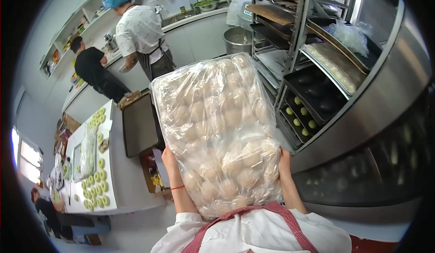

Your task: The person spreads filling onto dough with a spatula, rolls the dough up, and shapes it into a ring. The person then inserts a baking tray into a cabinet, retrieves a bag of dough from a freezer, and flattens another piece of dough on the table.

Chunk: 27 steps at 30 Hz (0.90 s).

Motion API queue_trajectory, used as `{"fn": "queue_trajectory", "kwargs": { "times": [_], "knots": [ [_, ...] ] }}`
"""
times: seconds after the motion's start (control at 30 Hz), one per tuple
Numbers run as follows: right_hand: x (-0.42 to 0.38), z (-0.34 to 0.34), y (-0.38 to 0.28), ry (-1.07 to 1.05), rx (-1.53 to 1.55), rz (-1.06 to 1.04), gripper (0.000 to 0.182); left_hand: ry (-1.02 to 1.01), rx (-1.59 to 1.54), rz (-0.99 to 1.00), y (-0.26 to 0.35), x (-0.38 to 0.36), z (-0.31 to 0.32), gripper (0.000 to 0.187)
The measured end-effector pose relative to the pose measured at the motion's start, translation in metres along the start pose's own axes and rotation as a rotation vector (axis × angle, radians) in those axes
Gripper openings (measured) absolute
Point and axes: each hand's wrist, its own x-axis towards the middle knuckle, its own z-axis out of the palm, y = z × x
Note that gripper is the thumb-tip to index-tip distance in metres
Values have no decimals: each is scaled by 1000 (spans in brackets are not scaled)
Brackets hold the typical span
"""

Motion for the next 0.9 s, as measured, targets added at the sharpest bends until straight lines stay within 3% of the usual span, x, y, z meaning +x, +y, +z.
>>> {"fn": "queue_trajectory", "kwargs": {
  "times": [0.17, 0.27, 0.47, 0.6, 0.67, 0.8, 0.9],
  "knots": [
    [83, 76, -46, 87, -77, 141, 43, -182, 6, -42, 11, 155, 94, 50],
    [103, 105, -63, 123, 74, 207, 43, -303, -12, -52, 5, 213, 133, 49],
    [273, 150, -24, 319, 103, 309, 45, -570, 207, -13, -29, 355, 342, 47],
    [343, 167, 1, 405, 78, 404, 47, -621, 245, -34, -28, 396, 441, 50],
    [374, 172, 11, 388, 68, 458, 49, -609, 418, -18, -24, 418, 480, 53],
    [429, 186, -20, 521, 68, 587, 48, -703, 512, -44, -40, 473, 587, 54],
    [463, 200, -36, 622, 99, 624, 47, -781, 370, 26, -25, 491, 653, 52]
  ]
}}
